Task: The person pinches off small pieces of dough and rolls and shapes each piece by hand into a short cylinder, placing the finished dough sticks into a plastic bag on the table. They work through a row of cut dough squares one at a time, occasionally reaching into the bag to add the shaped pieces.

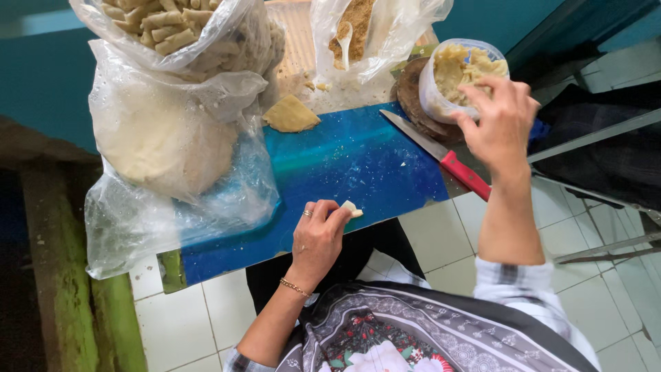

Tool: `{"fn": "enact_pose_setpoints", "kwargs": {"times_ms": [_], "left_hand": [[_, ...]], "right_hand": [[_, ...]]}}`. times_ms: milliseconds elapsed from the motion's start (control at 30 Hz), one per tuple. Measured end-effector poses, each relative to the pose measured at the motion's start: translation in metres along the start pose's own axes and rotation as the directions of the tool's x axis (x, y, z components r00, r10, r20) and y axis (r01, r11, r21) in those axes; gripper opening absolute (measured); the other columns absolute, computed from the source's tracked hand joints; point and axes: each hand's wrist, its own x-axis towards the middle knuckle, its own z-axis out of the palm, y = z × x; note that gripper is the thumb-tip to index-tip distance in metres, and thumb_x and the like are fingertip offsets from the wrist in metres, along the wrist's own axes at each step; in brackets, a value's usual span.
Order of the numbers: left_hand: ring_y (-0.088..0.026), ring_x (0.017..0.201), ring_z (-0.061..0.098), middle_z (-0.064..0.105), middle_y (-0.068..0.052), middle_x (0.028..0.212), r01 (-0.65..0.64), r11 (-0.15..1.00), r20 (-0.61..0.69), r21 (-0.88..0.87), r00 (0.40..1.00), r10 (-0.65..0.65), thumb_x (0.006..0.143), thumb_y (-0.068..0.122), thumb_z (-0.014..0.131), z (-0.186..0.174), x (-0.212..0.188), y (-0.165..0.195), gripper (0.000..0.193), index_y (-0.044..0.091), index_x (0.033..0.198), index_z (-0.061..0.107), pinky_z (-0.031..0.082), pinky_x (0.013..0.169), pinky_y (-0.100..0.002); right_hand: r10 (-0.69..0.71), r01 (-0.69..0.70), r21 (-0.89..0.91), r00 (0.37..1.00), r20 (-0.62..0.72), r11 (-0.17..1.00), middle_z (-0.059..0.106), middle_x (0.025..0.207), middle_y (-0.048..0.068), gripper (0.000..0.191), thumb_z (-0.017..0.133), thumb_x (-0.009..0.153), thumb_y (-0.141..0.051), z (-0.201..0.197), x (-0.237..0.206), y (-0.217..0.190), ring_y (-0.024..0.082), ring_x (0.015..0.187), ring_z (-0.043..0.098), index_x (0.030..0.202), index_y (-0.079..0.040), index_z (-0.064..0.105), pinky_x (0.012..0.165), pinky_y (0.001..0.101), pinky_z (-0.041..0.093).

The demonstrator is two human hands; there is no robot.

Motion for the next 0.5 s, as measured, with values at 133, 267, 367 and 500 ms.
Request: {"fn": "enact_pose_setpoints", "kwargs": {"times_ms": [133, 267, 367, 500], "left_hand": [[-0.027, 0.084, 0.060, 0.061, -0.006, 0.093, -0.034, 0.999, 0.014, -0.001, 0.999, 0.034, 0.086, 0.004, 0.073, -0.004, -0.005, 0.000, 0.014, 0.009, 0.098, 0.069, 0.051, 0.072, -0.039], [-0.027, 0.088, 0.061, 0.063, -0.005, 0.098, -0.069, 0.997, 0.018, -0.016, 0.997, 0.070, 0.084, 0.000, 0.071, -0.005, -0.009, -0.006, 0.023, 0.008, 0.105, 0.069, 0.051, 0.076, -0.039], [-0.026, 0.089, 0.061, 0.064, -0.004, 0.100, -0.062, 0.998, 0.044, 0.001, 0.997, 0.061, 0.084, -0.002, 0.070, -0.004, -0.010, -0.010, 0.025, 0.009, 0.107, 0.069, 0.050, 0.077, -0.039], [-0.026, 0.090, 0.062, 0.064, -0.004, 0.100, -0.054, 0.998, 0.058, 0.034, 0.997, 0.052, 0.081, -0.002, 0.070, 0.000, -0.004, -0.013, 0.028, 0.010, 0.106, 0.069, 0.049, 0.075, -0.038]], "right_hand": [[-0.052, 0.039, 0.131, 0.994, 0.098, 0.991, 0.066, 0.130, 0.000, 0.022, 0.084, 0.083, -0.022, 0.023, 0.012, 0.015, 0.026, 0.123, 0.054, 0.104, -0.017, 0.080, 0.101, 0.0459, 0.036], [-0.043, 0.040, 0.022, 0.992, 0.118, 0.999, 0.065, 0.123, 0.002, 0.021, 0.087, 0.083, -0.027, 0.018, 0.023, 0.004, 0.027, 0.121, 0.054, 0.092, -0.014, 0.075, 0.100, 0.0463, 0.035], [0.069, -0.069, 0.009, 0.997, -0.016, 0.998, 0.059, 0.113, 0.012, 0.042, 0.090, 0.073, -0.029, 0.003, 0.020, -0.022, 0.034, 0.110, 0.051, 0.098, -0.005, 0.067, 0.093, 0.0488, 0.035], [-0.251, 0.118, 0.590, 0.956, 0.149, 0.798, 0.070, 0.110, -0.001, 0.023, 0.074, 0.078, -0.003, 0.006, -0.023, -0.088, 0.024, 0.114, 0.061, 0.094, -0.019, 0.076, 0.102, 0.0442, 0.036]]}}
